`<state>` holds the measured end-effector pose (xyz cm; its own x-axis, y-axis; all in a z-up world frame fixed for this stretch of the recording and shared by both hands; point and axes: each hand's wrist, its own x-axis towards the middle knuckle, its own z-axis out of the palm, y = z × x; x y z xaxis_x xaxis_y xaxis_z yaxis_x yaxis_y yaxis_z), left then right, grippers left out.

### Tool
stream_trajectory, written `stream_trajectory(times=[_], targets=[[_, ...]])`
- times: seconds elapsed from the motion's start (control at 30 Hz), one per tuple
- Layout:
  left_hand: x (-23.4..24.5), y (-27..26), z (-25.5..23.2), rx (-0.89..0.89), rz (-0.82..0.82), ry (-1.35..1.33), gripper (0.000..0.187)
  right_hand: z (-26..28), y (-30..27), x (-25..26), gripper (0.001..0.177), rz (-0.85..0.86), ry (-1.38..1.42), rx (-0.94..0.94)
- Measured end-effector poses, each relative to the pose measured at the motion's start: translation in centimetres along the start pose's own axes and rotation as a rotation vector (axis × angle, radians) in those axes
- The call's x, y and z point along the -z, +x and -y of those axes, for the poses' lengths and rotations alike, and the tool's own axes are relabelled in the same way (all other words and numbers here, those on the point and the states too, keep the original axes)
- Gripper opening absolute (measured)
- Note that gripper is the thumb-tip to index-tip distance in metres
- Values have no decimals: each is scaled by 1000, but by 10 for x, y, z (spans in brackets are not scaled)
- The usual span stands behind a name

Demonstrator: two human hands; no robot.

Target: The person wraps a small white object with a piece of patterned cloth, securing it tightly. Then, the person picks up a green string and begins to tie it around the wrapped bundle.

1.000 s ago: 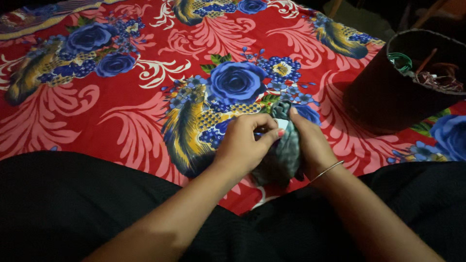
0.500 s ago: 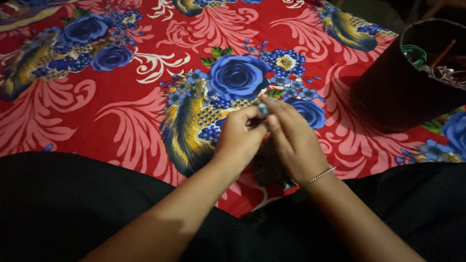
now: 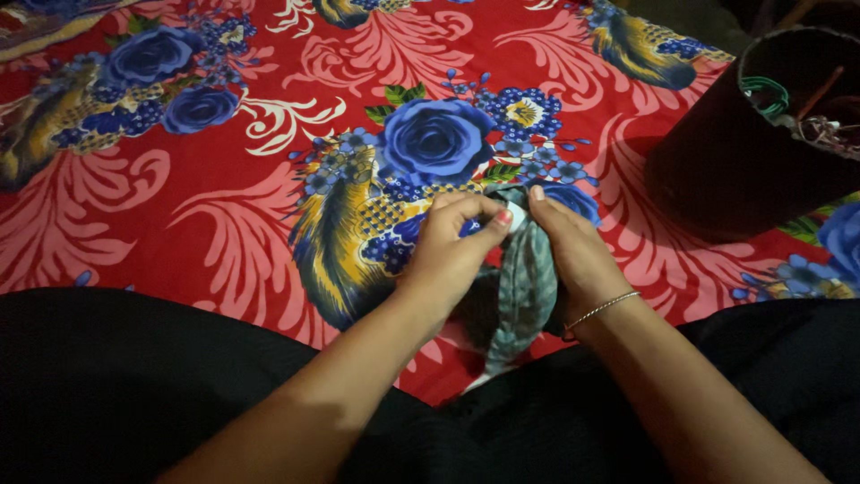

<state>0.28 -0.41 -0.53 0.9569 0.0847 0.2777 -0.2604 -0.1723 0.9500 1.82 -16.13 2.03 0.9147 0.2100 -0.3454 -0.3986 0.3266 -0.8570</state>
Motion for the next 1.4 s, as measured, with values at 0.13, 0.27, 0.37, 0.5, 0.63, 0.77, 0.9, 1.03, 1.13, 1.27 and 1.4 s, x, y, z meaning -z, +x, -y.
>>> stream_trajectory(times=[0.13, 0.27, 0.37, 0.5, 0.63, 0.77, 0.9, 1.03, 1.13, 1.27, 1.4], targets=[[1, 8, 9, 150, 146, -199, 27, -2, -3, -5, 35, 36, -443, 523], [5, 2, 2, 296, 235, -471, 26, -2, -18, -8, 37, 70, -731, 854], [7, -1, -6, 137, 133, -324, 28, -3, -13, -14, 40, 127, -541, 744], [8, 3, -9, 179, 71, -347, 30, -4, -3, -18, 46, -19, -183, 171], [11, 1, -13, 149, 129, -351, 31, 0, 1, -8, 56, 63, 99, -172], [10, -2, -18, 216, 224, -494, 27, 7, -2, -1, 56, 76, 139, -247], [14, 1, -19, 330, 267, -451, 21, 11, -4, -6, 45, -110, -73, 1], [17, 4, -19, 270, 290, -370, 19, 18, -20, -6, 51, -8, -528, 422], [15, 6, -16, 272, 353, -429, 17, 17, -27, -8, 47, -44, -813, 630], [16, 4, -15, 278, 323, -314, 16, 9, -20, -1, 48, -38, -853, 654], [14, 3, -14, 114, 308, -198, 22, -4, 4, 15, 47, 56, -705, 534]])
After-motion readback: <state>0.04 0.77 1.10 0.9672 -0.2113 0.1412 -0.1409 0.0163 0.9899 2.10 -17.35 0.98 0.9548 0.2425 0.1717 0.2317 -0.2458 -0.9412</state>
